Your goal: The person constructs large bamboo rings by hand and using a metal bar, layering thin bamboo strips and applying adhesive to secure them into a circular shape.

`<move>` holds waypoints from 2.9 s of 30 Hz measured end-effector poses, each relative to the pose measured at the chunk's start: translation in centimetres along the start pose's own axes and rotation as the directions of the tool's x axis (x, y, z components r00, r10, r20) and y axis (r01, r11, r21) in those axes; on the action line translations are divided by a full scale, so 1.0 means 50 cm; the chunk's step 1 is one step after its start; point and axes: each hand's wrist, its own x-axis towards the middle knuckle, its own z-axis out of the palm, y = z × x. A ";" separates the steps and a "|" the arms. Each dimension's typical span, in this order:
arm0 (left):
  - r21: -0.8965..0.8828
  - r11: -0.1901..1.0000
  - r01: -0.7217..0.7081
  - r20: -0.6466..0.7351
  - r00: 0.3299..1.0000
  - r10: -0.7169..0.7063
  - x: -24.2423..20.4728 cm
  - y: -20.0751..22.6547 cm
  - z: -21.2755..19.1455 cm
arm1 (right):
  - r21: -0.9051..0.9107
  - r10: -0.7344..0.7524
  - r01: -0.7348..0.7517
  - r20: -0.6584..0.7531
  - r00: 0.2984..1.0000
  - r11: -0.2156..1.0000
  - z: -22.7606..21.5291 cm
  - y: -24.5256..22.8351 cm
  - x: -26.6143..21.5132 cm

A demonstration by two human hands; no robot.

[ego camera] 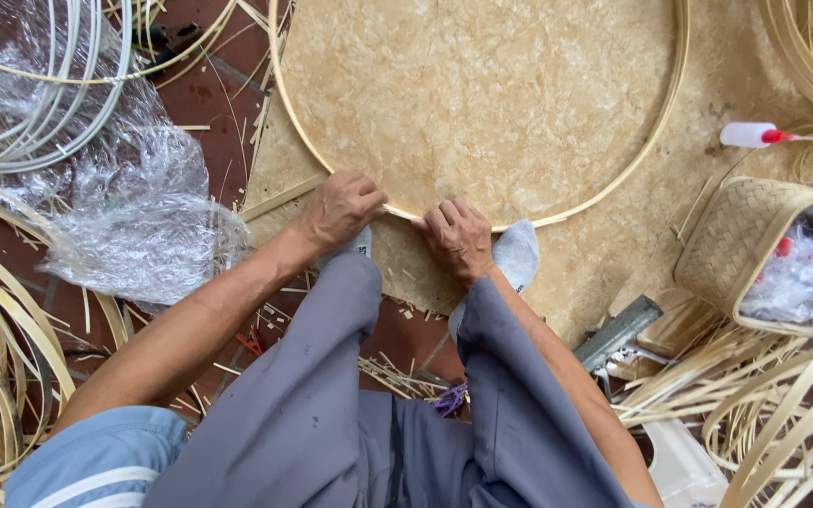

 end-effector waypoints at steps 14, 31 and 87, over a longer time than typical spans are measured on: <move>-0.189 0.963 0.190 0.095 0.980 -0.175 -0.017 -0.039 0.059 | 0.046 0.081 -0.081 0.005 0.997 0.996 -0.021 -0.003 0.006; 0.066 0.995 -0.069 0.222 0.974 0.053 0.001 -0.090 0.025 | 0.069 0.085 -0.084 -0.021 0.996 0.994 -0.027 -0.010 0.011; -0.143 0.946 0.292 0.255 0.934 -0.250 0.034 0.003 0.093 | 0.165 0.376 -0.450 0.346 0.860 0.878 -0.092 0.062 -0.002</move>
